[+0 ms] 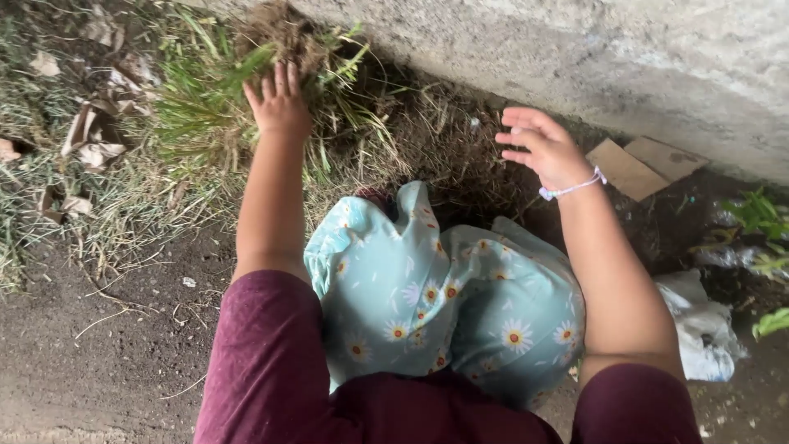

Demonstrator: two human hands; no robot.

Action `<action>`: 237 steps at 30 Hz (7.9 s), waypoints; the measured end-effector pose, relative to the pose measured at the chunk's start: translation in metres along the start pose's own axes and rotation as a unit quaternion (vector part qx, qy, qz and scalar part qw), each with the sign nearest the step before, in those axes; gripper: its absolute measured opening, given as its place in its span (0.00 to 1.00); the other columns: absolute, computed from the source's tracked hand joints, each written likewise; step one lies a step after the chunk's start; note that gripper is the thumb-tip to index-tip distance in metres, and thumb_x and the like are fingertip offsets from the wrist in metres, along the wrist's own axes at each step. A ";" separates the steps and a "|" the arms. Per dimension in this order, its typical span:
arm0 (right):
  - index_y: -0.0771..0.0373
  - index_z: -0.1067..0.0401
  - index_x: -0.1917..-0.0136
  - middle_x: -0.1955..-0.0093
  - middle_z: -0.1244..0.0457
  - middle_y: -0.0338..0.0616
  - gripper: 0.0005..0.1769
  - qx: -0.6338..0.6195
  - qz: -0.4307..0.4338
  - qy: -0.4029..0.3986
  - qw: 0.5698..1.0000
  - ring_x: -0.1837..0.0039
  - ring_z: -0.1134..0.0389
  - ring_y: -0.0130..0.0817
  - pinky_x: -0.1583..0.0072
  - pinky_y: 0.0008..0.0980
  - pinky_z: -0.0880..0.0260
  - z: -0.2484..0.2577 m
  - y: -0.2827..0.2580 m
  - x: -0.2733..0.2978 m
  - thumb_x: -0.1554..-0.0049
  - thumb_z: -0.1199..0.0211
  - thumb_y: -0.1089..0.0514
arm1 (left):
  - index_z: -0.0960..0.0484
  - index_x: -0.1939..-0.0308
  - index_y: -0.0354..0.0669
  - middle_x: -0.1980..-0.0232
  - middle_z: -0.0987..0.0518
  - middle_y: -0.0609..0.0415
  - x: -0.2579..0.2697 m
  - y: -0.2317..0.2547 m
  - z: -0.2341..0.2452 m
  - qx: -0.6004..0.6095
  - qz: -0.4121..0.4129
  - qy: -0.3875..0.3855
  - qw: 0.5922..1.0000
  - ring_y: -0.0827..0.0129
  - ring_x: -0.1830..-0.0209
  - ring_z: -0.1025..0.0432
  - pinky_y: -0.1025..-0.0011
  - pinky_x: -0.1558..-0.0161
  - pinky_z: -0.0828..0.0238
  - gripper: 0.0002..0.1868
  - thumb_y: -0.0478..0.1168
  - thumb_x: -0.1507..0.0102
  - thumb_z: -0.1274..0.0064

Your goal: Pulling out grass and weeds from the ground by hand and collecting them into a pile.

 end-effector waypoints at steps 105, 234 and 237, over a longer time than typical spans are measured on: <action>0.47 0.26 0.40 0.47 0.30 0.45 0.17 0.195 -0.001 0.343 0.919 0.44 0.27 0.49 0.41 0.43 0.26 0.101 0.308 -0.095 0.43 0.35 0.53 | 0.34 0.25 0.42 0.44 0.21 0.36 0.048 0.221 -0.109 0.226 -0.230 -0.185 0.928 0.47 0.50 0.22 0.49 0.55 0.20 0.27 0.48 0.26 0.60; 0.59 0.31 0.36 0.42 0.33 0.43 0.22 -0.331 0.014 0.132 0.934 0.43 0.27 0.36 0.46 0.41 0.16 0.024 0.220 -0.048 0.42 0.32 0.68 | 0.39 0.22 0.47 0.31 0.28 0.34 0.107 0.267 -0.032 0.379 -0.266 -0.137 0.876 0.42 0.32 0.30 0.44 0.32 0.33 0.35 0.62 0.26 0.61; 0.61 0.40 0.27 0.33 0.35 0.52 0.31 -0.300 -0.015 0.043 0.953 0.37 0.31 0.41 0.44 0.35 0.22 0.021 0.188 -0.047 0.42 0.39 0.66 | 0.52 0.20 0.45 0.34 0.24 0.36 0.082 0.275 -0.051 0.448 -0.327 -0.153 0.818 0.57 0.50 0.20 0.57 0.50 0.18 0.43 0.63 0.31 0.61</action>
Point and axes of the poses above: each hand's wrist, its own x-axis away from the middle knuckle, its own z-axis out of the back of the hand, y = z × x, the point moved 2 cm from there along -x, towards the middle knuckle
